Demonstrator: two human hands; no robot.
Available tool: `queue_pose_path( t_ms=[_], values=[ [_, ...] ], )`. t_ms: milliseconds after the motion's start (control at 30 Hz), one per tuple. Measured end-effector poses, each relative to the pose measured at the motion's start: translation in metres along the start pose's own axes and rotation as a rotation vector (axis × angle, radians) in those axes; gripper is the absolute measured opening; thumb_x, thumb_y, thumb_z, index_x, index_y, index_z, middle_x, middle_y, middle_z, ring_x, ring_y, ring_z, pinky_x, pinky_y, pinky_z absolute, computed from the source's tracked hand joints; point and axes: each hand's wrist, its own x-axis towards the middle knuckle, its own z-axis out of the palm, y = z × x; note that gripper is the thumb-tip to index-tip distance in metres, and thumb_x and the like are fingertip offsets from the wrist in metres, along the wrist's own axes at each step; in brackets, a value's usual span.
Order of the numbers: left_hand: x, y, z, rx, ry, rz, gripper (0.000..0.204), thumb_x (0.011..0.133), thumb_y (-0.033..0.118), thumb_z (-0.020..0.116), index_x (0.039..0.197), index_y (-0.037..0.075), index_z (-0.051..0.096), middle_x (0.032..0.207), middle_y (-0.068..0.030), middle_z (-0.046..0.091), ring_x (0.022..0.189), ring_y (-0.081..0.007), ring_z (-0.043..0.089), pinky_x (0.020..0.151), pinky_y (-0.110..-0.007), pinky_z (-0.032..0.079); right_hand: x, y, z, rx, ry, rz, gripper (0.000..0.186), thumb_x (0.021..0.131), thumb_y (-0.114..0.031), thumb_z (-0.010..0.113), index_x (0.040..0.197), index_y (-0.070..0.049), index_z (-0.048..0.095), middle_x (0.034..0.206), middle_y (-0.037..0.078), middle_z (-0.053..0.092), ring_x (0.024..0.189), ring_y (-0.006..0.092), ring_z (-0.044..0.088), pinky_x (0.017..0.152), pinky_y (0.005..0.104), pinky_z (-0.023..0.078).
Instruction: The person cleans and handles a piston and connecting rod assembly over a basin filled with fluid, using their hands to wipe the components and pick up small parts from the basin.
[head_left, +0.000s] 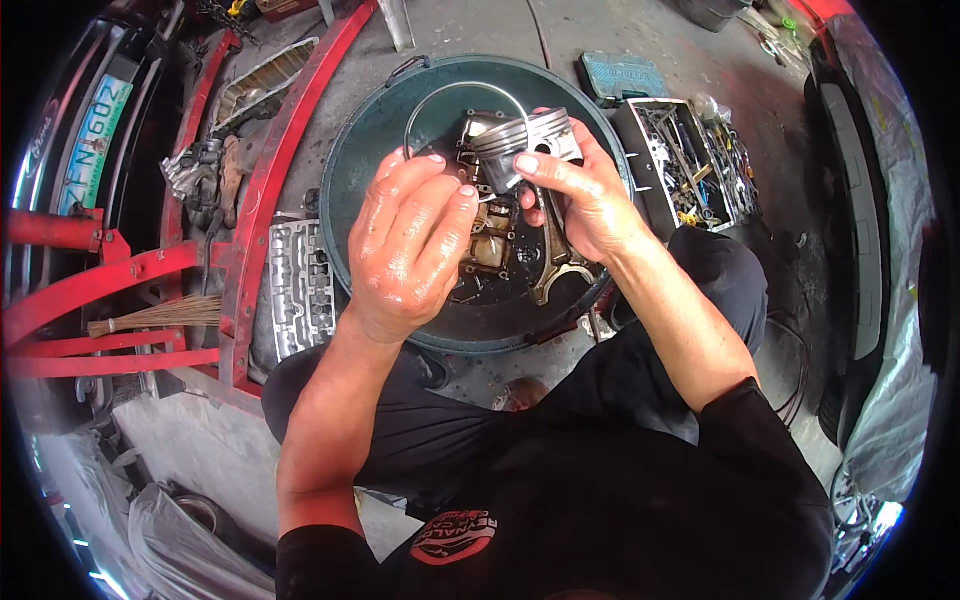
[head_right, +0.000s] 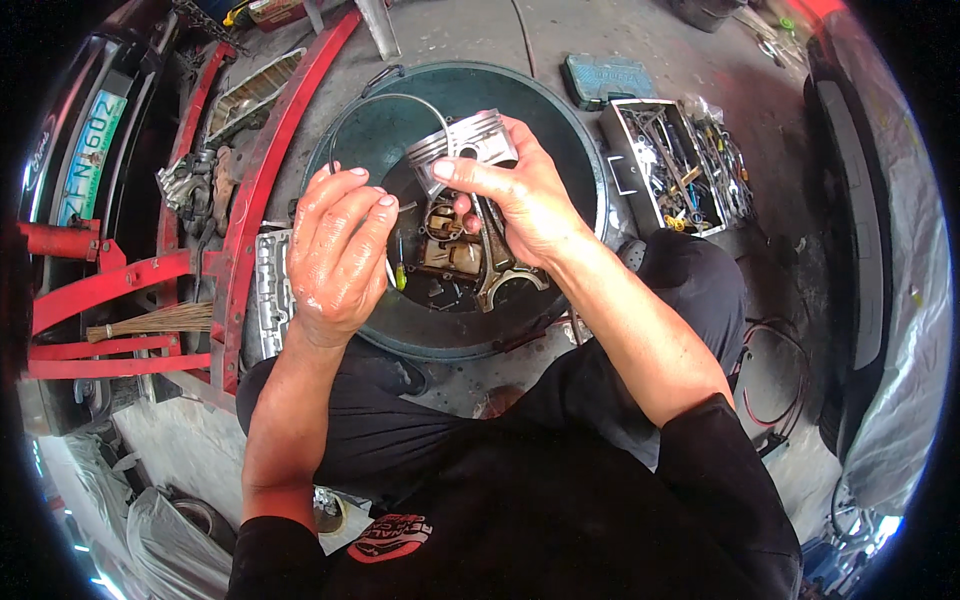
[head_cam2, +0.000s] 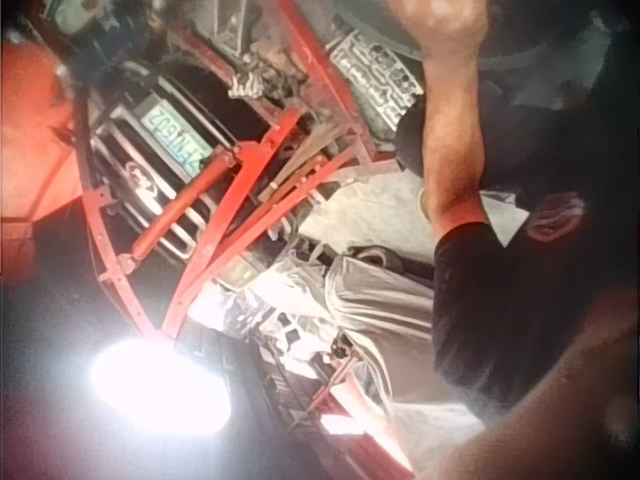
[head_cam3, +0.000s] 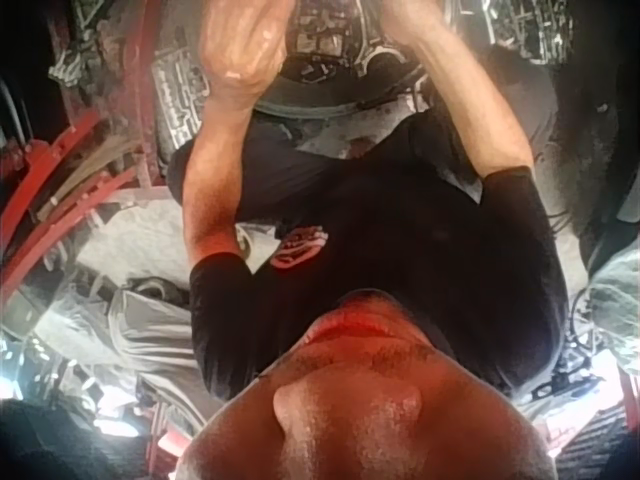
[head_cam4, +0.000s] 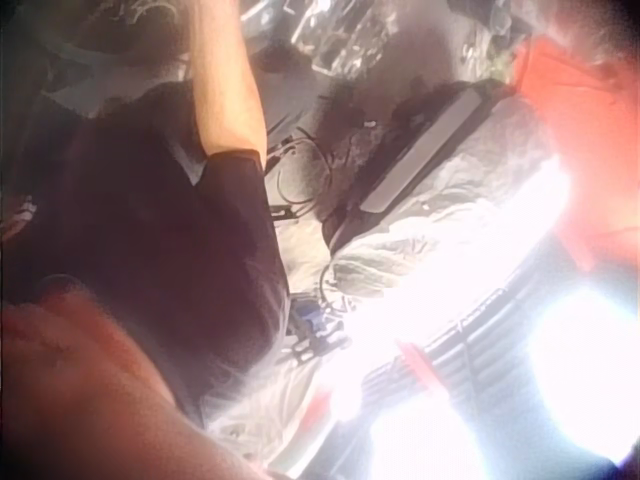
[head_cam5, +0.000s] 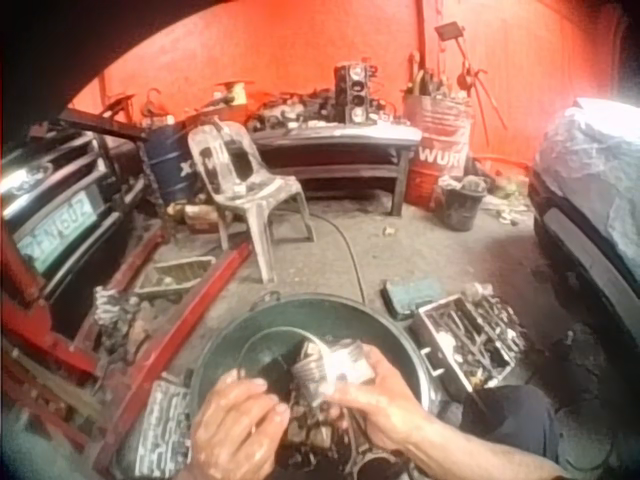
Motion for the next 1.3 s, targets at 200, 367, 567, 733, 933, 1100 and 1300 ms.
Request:
queue_pose_path(
  t_ms=[200, 367, 567, 733, 933, 1100, 1300],
  values=[
    [0.003, 0.002, -0.001, 0.03, -0.023, 0.0, 0.026, 0.065, -0.008, 0.068, 0.091, -0.005, 0.067, 0.089, -0.0154, 0.064, 0.09, -0.0342, 0.063, 0.083, -0.048, 0.052, -0.003, 0.003, -0.001, -0.109, 0.014, -0.019, 0.108, 0.069, -0.006, 0.085, 0.148, -0.002, 0.012, 0.101, 0.01, 0.061, 0.071, 0.0136, 0.061, 0.054, 0.025, 0.047],
    [0.002, -0.002, -0.001, -0.022, 0.12, -0.262, 0.019, 0.074, -0.009, 0.067, 0.092, -0.004, 0.067, 0.087, -0.0143, 0.066, 0.083, -0.0318, 0.065, 0.075, -0.04, 0.052, -0.005, 0.005, -0.004, -0.029, -0.118, -0.053, 0.092, 0.073, -0.009, 0.084, 0.144, -0.005, 0.025, 0.102, 0.009, 0.061, 0.071, 0.0128, 0.061, 0.055, 0.0251, 0.048],
    [0.008, 0.009, 0.011, -0.084, 0.12, -0.419, 0.012, 0.078, -0.002, 0.07, 0.088, 0.003, 0.066, 0.086, -0.0085, 0.065, 0.087, -0.0277, 0.058, 0.081, -0.037, 0.045, -0.001, 0.01, 0.001, -0.058, -0.096, -0.053, 0.074, 0.079, -0.01, 0.079, 0.137, -0.005, 0.034, 0.097, 0.006, 0.061, 0.069, 0.0105, 0.059, 0.052, 0.0242, 0.048],
    [0.01, 0.008, 0.017, -0.06, 0.104, -0.462, 0.012, 0.077, -0.001, 0.069, 0.087, 0.004, 0.065, 0.083, -0.0072, 0.062, 0.088, -0.0268, 0.056, 0.081, -0.036, 0.043, 0.005, 0.014, 0.006, -0.077, -0.071, -0.072, 0.074, 0.079, -0.011, 0.079, 0.137, -0.005, 0.034, 0.095, 0.006, 0.061, 0.067, 0.0104, 0.059, 0.05, 0.0234, 0.047],
    [0.009, 0.003, 0.023, -0.17, 0.096, -0.498, 0.012, 0.076, -0.004, 0.068, 0.086, 0.002, 0.065, 0.082, -0.0089, 0.063, 0.081, -0.027, 0.057, 0.074, -0.036, 0.045, 0.01, 0.017, 0.009, -0.046, -0.054, -0.037, 0.073, 0.078, -0.012, 0.08, 0.135, -0.005, 0.036, 0.092, 0.006, 0.061, 0.065, 0.0095, 0.058, 0.05, 0.0224, 0.046],
    [0.008, -0.002, 0.021, -0.209, 0.066, -0.478, 0.016, 0.073, -0.004, 0.071, 0.087, 0.002, 0.066, 0.081, -0.009, 0.063, 0.08, -0.0267, 0.058, 0.073, -0.035, 0.047, 0.014, 0.019, 0.008, -0.099, -0.022, -0.071, 0.073, 0.075, -0.014, 0.083, 0.132, -0.004, 0.039, 0.09, 0.006, 0.062, 0.06, 0.0092, 0.057, 0.046, 0.022, 0.045],
    [0.017, 0.003, 0.014, -0.639, 0.222, -0.983, 0.029, 0.07, 0.0, 0.08, 0.095, 0.002, 0.064, 0.088, -0.0076, 0.062, 0.088, -0.019, 0.061, 0.075, -0.03, 0.052, 0.016, 0.016, 0.015, -0.049, -0.053, -0.126, 0.06, 0.077, -0.015, 0.08, 0.126, -0.003, 0.046, 0.091, 0.008, 0.064, 0.058, 0.0101, 0.058, 0.042, 0.0224, 0.045]
  ],
)
